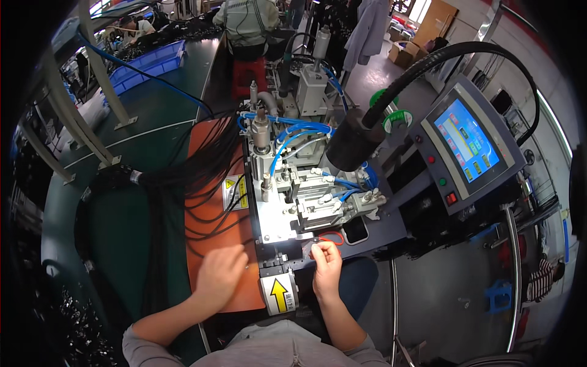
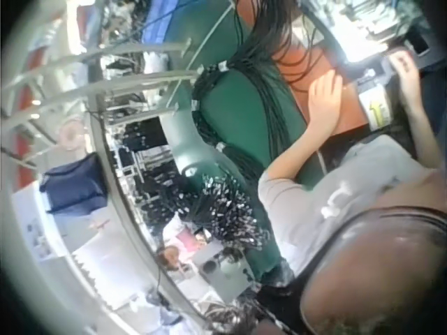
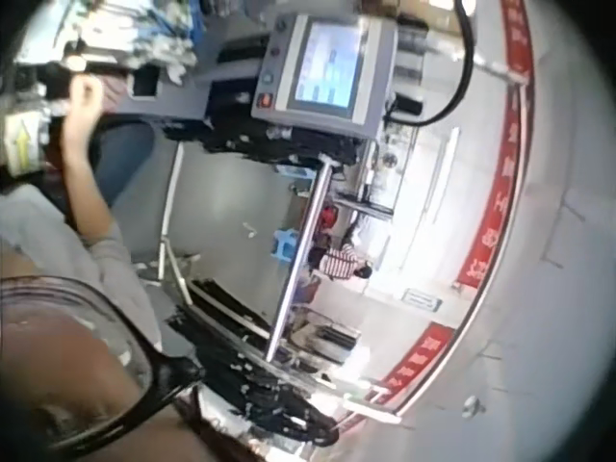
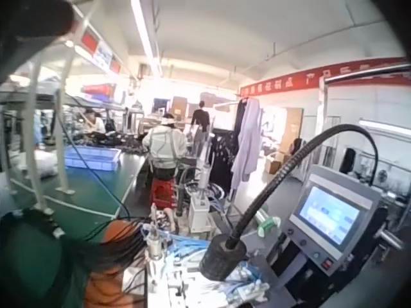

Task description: The person is working on a complex wiring harness, stripping individual colored wires and inserting them into a terminal block or connector. They use a pair of red-handled wire strippers to prepare the wire ends and then carefully feed the wires into the connection points on the machine.

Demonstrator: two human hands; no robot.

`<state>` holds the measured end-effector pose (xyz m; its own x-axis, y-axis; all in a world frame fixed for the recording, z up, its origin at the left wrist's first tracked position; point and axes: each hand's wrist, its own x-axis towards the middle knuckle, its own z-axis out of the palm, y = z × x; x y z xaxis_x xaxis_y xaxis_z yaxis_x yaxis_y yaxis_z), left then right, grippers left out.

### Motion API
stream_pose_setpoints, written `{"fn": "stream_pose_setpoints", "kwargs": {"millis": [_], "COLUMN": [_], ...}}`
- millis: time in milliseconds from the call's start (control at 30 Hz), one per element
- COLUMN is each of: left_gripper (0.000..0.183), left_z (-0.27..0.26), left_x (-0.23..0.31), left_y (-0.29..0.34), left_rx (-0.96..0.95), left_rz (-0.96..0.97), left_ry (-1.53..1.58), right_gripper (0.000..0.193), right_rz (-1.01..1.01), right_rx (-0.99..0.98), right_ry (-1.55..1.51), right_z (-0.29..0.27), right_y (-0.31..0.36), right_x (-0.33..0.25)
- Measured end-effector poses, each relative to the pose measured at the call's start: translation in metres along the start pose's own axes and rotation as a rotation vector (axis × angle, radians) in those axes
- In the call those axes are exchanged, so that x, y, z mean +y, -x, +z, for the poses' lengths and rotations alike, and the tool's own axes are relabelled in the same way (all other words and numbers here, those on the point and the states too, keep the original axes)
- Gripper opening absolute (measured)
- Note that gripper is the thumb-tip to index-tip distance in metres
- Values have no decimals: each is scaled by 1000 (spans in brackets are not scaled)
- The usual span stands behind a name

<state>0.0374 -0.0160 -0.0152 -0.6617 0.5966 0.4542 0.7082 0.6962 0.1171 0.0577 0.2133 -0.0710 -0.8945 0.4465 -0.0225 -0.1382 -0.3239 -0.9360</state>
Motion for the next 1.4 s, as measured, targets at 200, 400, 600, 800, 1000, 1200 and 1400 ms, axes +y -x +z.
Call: {"fn": "stream_pose_setpoints", "kwargs": {"millis": [200, 400, 600, 800, 1000, 1200, 1400], "left_gripper": [65, 63, 51, 49, 45, 37, 35], "left_z": [-29, -61, -62, -59, -75, -46, -12], "left_x": [-44, -118, -142, -87, -2, 9, 1], "left_y": [59, 121, 107, 37, -8, -25, -36], "left_rx": [-135, -190, -304, 246, -505, -84, -87], "left_rz": [-715, -968, -981, -1123, -630, 272, 351], "left_ry": [-516, -30, 27, 1657, 850, 107, 257], "right_gripper": [5, 7, 9, 42, 76, 55, 40], "right_rz": [-76, -137, -164, -47, 610, 625, 312], "right_rx": [49, -27, -85, -760, -913, -996, -737], "right_ry": [-79, -51, -31, 174, 101, -435, -307], "right_z": [-3, 5, 14, 42, 60, 21, -8], "right_y": [4, 13, 31, 62, 51, 31, 23], "right_x": [2, -9, -24, -37, -53, -50, -53]}}
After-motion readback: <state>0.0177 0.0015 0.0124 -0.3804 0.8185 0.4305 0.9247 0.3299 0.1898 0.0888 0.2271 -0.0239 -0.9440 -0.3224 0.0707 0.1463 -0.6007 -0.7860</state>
